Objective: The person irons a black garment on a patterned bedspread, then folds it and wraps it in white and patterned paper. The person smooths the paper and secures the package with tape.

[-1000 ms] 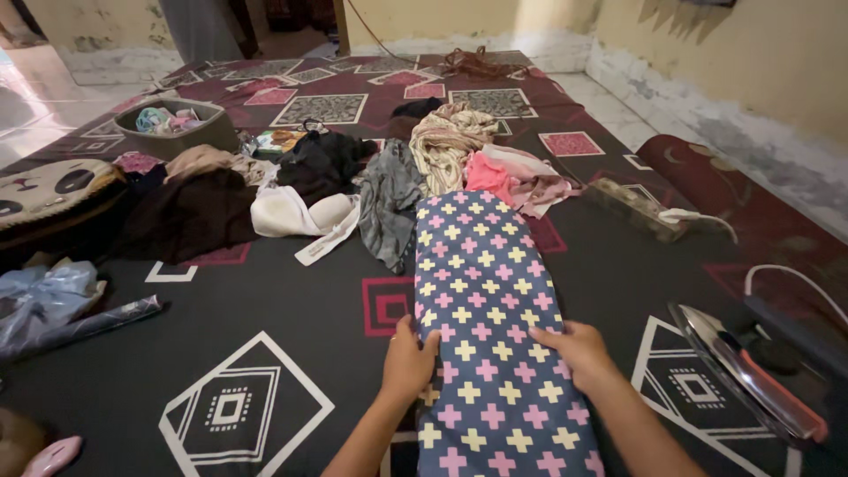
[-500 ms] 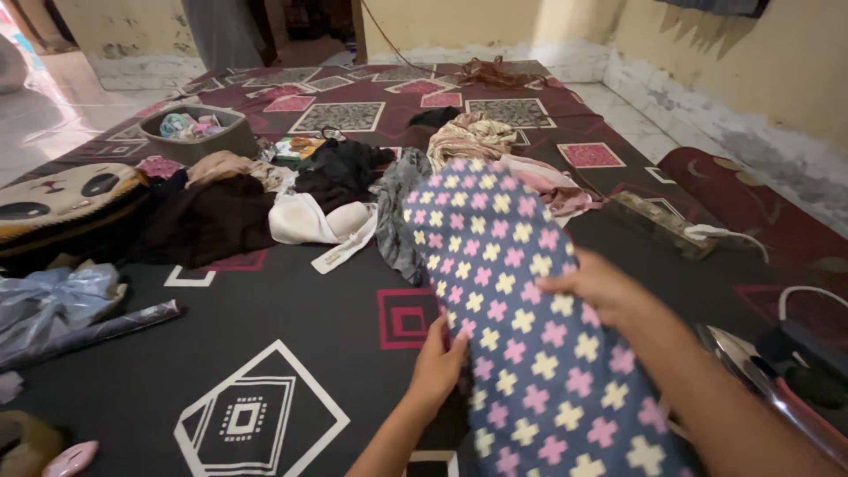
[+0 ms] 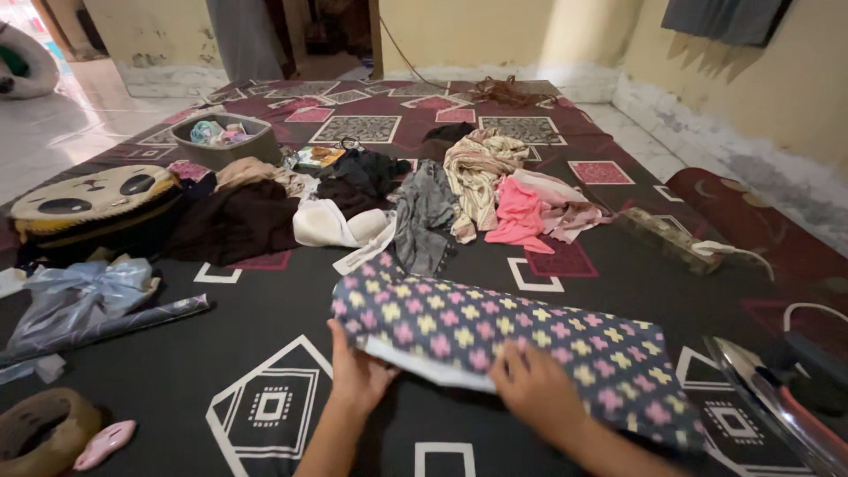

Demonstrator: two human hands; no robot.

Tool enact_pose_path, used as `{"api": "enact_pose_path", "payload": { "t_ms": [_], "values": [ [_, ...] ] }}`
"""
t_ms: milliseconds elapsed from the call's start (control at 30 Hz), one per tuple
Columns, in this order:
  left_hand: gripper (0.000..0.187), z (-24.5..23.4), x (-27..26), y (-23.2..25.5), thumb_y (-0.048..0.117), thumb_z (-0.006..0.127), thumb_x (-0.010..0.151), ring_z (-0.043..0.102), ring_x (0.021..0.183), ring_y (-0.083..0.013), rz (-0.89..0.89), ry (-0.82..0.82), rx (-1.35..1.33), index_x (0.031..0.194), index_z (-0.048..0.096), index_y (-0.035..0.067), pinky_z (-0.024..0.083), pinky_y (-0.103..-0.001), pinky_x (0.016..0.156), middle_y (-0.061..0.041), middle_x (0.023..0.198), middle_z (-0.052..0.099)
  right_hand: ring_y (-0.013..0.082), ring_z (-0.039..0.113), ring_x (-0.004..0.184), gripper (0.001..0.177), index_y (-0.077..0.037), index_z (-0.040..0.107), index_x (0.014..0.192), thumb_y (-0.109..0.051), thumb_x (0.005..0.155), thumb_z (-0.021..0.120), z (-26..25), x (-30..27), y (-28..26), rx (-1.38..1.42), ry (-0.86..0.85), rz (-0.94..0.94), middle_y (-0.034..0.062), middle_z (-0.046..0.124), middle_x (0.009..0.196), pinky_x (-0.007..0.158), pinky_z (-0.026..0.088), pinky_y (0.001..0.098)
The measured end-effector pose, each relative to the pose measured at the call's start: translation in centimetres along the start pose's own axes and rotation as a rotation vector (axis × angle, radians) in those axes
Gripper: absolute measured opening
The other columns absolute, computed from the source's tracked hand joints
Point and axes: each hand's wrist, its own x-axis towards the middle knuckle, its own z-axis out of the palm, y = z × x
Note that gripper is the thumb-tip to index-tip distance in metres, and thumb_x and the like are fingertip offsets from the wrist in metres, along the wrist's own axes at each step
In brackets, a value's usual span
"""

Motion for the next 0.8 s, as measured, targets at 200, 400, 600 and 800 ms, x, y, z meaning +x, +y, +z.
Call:
{"api": "enact_pose_path", "payload": {
  "t_ms": [200, 400, 600, 800],
  "values": [
    [0.052, -3.2, 1.6, 0.6, 0.025, 0.074, 0.090, 0.066, 0.108, -0.0343, 0.093, 0.199, 0.282, 0.131, 0.054, -0.001, 0.057, -0.052, 0.090, -0.018, 0.122, 0.065, 0.0397, 0.065, 0.112, 0.035, -0.004, 0.066, 0.112, -0.015, 0.079, 0.061, 1.2, -5.1, -2.3, 0.137, -0.046, 0.029, 0.0184, 0.063, 0.128, 0.091, 0.053, 0.0463],
    [0.057, -2.7, -0.1, 1.6, 0.020, 0.074, 0.088, 0.065, 0.103, -0.0232, 0.324, 0.329, 0.533, 0.136, 0.046, 0.007, 0.054, -0.041, 0.087, -0.012, 0.119, 0.065, 0.0414, 0.061, 0.121, 0.022, -0.008, 0.065, 0.101, -0.013, 0.080, 0.062, 1.1, -6.2, -2.1, 0.262, -0.085, 0.108, 0.0150, 0.063, 0.133, 0.097, 0.052, 0.0471],
    [0.081, -3.6, -2.0, 4.4, 0.012, 0.086, 0.073, 0.063, 0.110, -0.0224, 0.442, 0.168, 0.941, 0.142, 0.045, 0.002, 0.052, -0.038, 0.094, -0.013, 0.124, 0.060, 0.0391, 0.061, 0.121, 0.023, -0.010, 0.067, 0.101, -0.011, 0.079, 0.061, 1.3, -6.2, -2.6, 0.277, -0.050, 0.184, 0.0123, 0.065, 0.131, 0.096, 0.051, 0.0463],
    [0.061, -6.8, -1.6, 6.7, 0.007, 0.077, 0.070, 0.064, 0.108, -0.0232, 0.392, 0.029, 1.155, 0.130, 0.066, -0.001, 0.050, -0.035, 0.094, -0.014, 0.126, 0.068, 0.0386, 0.062, 0.120, 0.021, -0.010, 0.068, 0.100, -0.010, 0.080, 0.061, 1.3, -6.4, -2.9, 0.272, -0.063, 0.219, 0.0124, 0.065, 0.129, 0.097, 0.051, 0.0467]
  ]
}}
